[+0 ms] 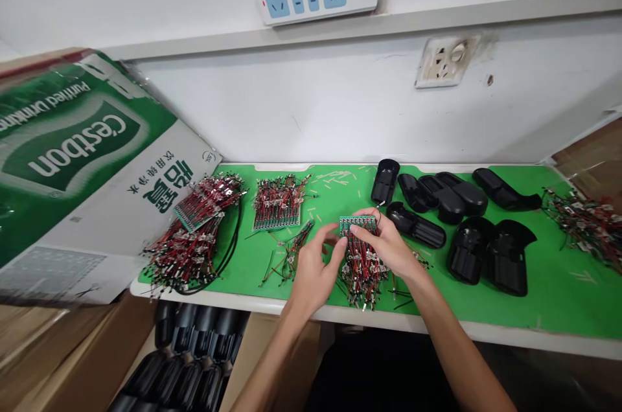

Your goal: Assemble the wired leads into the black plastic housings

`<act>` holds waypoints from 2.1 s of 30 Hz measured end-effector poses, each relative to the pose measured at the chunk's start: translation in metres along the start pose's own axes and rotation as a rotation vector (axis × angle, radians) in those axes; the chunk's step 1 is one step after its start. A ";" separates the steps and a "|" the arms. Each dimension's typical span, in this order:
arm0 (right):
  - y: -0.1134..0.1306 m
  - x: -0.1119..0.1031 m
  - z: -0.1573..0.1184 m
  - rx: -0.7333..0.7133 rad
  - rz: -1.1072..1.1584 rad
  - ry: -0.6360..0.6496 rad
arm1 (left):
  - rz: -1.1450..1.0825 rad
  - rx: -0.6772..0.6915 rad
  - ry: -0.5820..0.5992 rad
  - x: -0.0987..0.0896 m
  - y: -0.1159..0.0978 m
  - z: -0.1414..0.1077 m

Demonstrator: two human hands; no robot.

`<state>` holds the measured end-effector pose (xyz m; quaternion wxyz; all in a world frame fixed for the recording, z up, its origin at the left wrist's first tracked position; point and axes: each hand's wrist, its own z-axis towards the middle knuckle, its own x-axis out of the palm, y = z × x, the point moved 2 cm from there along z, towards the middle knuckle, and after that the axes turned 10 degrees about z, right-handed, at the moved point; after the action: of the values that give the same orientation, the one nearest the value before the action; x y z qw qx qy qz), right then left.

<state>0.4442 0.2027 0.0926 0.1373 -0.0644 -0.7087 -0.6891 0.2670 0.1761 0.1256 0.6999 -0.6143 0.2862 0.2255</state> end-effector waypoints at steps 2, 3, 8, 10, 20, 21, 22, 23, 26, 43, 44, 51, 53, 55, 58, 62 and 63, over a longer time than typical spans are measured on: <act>0.000 0.001 0.000 -0.032 -0.032 0.014 | -0.129 -0.076 -0.020 0.008 0.003 0.006; 0.000 0.001 0.001 -0.047 -0.062 0.012 | -0.192 -0.118 -0.032 0.011 0.006 0.010; -0.005 0.004 0.001 -0.092 -0.258 -0.038 | -0.369 -0.236 -0.018 0.022 0.019 0.020; -0.004 0.008 -0.001 -0.112 -0.326 -0.080 | -0.286 -0.207 -0.082 0.021 0.017 0.018; -0.009 0.007 -0.002 -0.018 -0.316 -0.057 | -0.263 -0.214 -0.142 0.010 0.012 0.015; -0.008 0.005 -0.002 0.027 -0.260 -0.037 | -0.323 -0.227 -0.123 0.009 0.015 0.016; -0.007 0.003 -0.003 0.082 -0.187 -0.011 | -0.372 -0.235 -0.108 0.006 0.018 0.016; -0.006 0.000 -0.004 0.143 -0.104 0.016 | -0.409 -0.244 -0.104 0.004 0.021 0.017; 0.001 -0.006 -0.007 0.294 0.126 0.090 | -0.472 -0.297 -0.098 0.000 0.031 0.018; 0.018 -0.010 -0.009 0.210 0.317 0.115 | -0.583 -0.358 -0.335 -0.014 0.041 0.019; 0.019 -0.010 -0.009 0.178 0.290 0.096 | -0.579 -0.349 -0.333 -0.014 0.039 0.019; 0.035 0.005 -0.015 0.078 0.189 0.347 | -0.539 -0.282 -0.384 -0.013 0.030 0.017; 0.039 0.007 -0.014 0.006 0.174 0.268 | -0.586 -0.297 -0.420 -0.015 0.029 0.017; 0.042 0.009 -0.014 -0.049 0.174 0.195 | -0.619 -0.318 -0.462 -0.018 0.029 0.017; 0.044 0.010 -0.012 -0.095 0.214 0.141 | -0.606 -0.313 -0.457 -0.023 0.026 0.015; 0.047 0.012 -0.011 -0.121 0.235 0.157 | -0.656 -0.287 -0.366 -0.023 0.023 0.014; 0.048 0.012 -0.011 -0.112 0.244 0.177 | -0.679 -0.288 -0.344 -0.023 0.023 0.014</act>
<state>0.4468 0.1929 0.1420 0.2783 -0.0967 -0.6412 -0.7086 0.2368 0.1941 0.1254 0.6792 -0.7189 -0.0883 0.1188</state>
